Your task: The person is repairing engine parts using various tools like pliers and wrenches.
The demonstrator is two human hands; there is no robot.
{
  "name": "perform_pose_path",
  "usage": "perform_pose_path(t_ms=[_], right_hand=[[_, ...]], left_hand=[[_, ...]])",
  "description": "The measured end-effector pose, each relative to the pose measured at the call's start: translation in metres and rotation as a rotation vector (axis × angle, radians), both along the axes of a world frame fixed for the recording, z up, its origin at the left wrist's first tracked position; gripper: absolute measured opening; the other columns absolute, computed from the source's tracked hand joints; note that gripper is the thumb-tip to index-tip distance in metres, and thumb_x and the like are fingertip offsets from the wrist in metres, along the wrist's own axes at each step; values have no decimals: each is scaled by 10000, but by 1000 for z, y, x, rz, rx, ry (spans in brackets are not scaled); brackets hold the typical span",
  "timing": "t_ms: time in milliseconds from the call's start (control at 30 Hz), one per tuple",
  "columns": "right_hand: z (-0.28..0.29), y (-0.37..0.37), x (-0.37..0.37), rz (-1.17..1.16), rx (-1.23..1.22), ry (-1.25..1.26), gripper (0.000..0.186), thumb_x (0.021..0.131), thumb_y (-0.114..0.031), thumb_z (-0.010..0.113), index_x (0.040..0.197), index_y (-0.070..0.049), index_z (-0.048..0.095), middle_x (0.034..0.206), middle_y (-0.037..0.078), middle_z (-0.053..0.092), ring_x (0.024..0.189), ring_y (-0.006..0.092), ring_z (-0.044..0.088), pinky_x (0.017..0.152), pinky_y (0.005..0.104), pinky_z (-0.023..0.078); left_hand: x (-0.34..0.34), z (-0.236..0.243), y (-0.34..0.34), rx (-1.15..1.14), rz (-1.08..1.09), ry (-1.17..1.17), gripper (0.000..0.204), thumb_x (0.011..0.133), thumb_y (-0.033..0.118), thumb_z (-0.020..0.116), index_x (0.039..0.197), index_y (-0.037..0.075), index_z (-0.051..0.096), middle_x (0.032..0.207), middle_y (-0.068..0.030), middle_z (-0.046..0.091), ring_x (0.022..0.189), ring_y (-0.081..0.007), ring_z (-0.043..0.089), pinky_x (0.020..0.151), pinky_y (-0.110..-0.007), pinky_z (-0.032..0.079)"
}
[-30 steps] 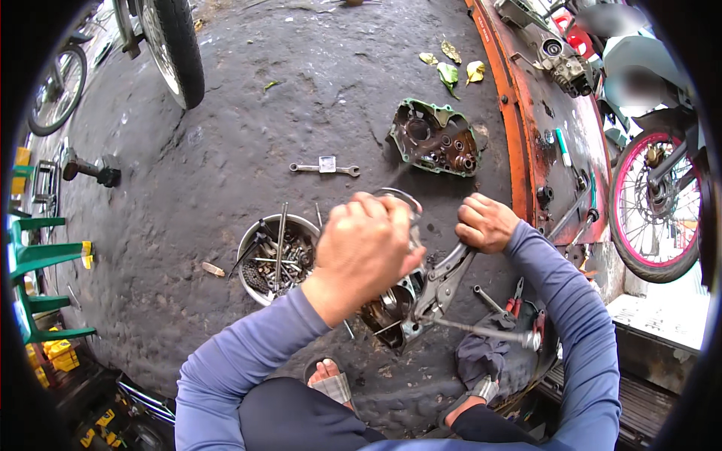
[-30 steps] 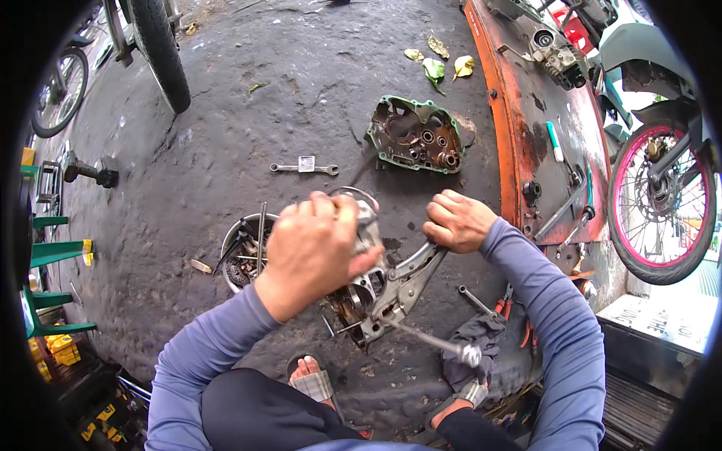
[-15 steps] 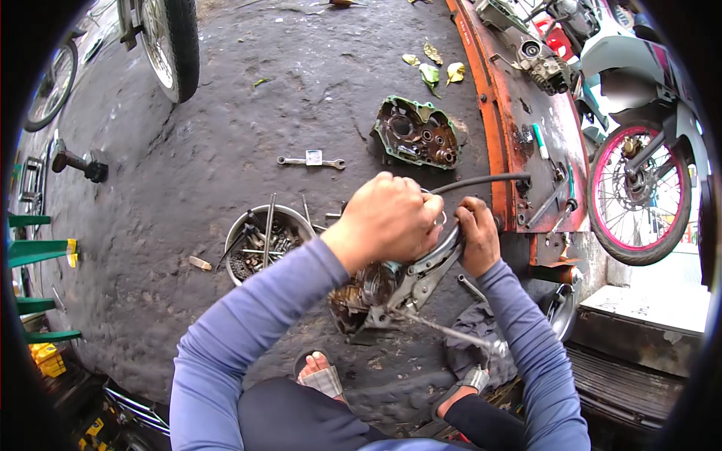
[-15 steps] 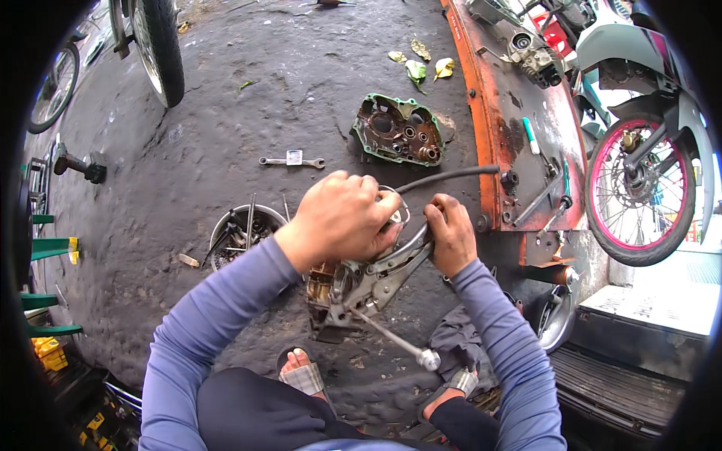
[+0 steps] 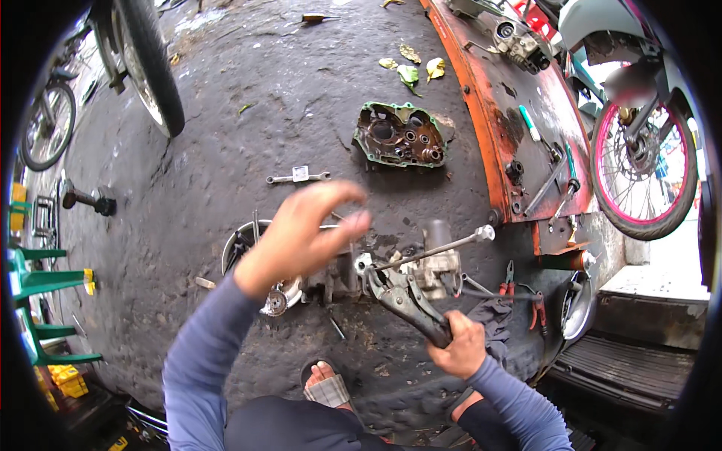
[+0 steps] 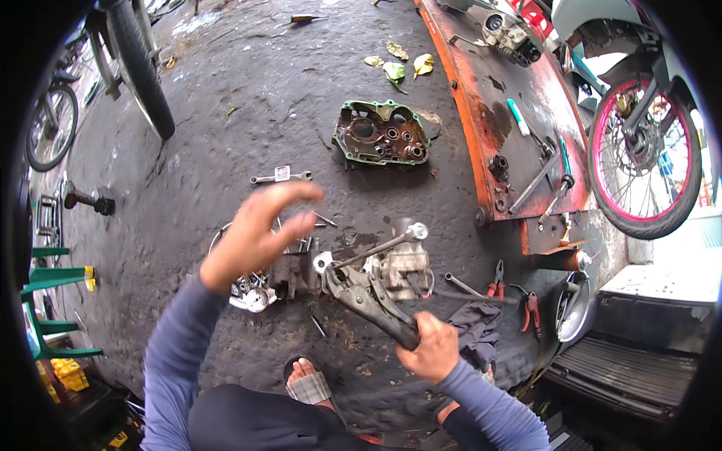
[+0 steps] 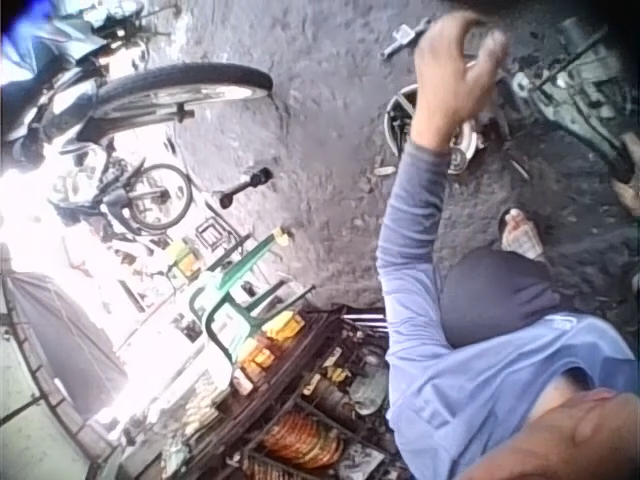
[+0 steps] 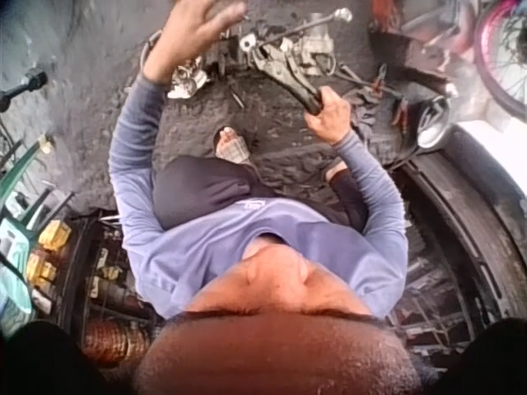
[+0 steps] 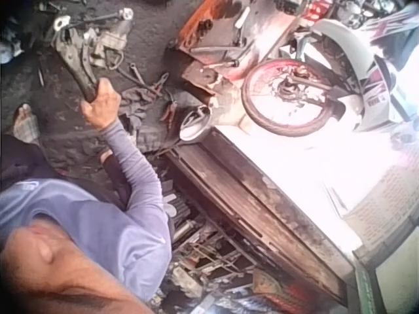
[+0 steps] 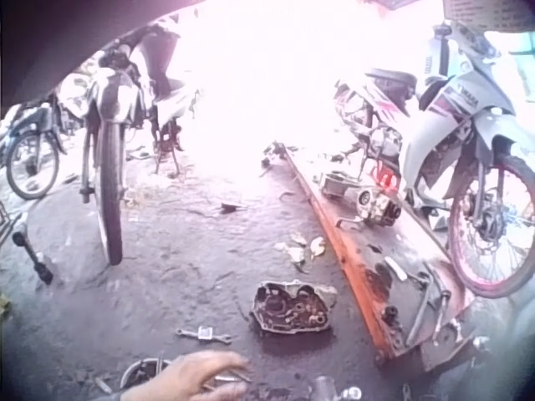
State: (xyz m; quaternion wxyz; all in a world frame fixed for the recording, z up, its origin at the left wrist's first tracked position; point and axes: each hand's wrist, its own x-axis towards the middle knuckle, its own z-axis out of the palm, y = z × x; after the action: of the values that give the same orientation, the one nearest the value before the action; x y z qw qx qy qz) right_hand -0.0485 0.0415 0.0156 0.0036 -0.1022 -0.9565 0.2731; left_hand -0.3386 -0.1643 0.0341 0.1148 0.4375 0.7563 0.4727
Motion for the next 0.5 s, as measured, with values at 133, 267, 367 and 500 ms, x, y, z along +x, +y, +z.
perform_pose_path(t_ms=[133,267,367,500], right_hand=[[12,-25,11,-295,-476,-452,429,750,-281,843,959,-13,582,740,69,636,622,144,593,605,322,498],[4,-25,21,-415,-1070,-452,366,867,-227,792,1073,9,603,935,-5,652,812,48,572,686,223,472],[-26,1,25,-561,-1721,-607,313,958,-375,714,909,-104,565,734,-51,552,562,34,452,512,232,388],[-30,-12,26,-670,-1746,-582,337,971,-452,672,887,-161,522,671,-81,474,482,15,363,427,225,308]], left_hand=[[61,-26,6,-140,-44,183,707,788,556,759,1243,34,617,1259,-164,632,1269,-353,538,1106,-469,367],[58,-52,63,-161,-58,286,646,761,574,755,1118,45,651,1122,-130,665,1049,-313,597,926,-435,425],[59,-70,89,-155,-155,300,609,771,565,740,1088,51,666,1071,-112,689,1009,-301,617,911,-426,429],[51,-76,95,-158,-279,270,574,772,546,722,1073,60,669,1028,-96,709,992,-292,637,905,-432,426]])
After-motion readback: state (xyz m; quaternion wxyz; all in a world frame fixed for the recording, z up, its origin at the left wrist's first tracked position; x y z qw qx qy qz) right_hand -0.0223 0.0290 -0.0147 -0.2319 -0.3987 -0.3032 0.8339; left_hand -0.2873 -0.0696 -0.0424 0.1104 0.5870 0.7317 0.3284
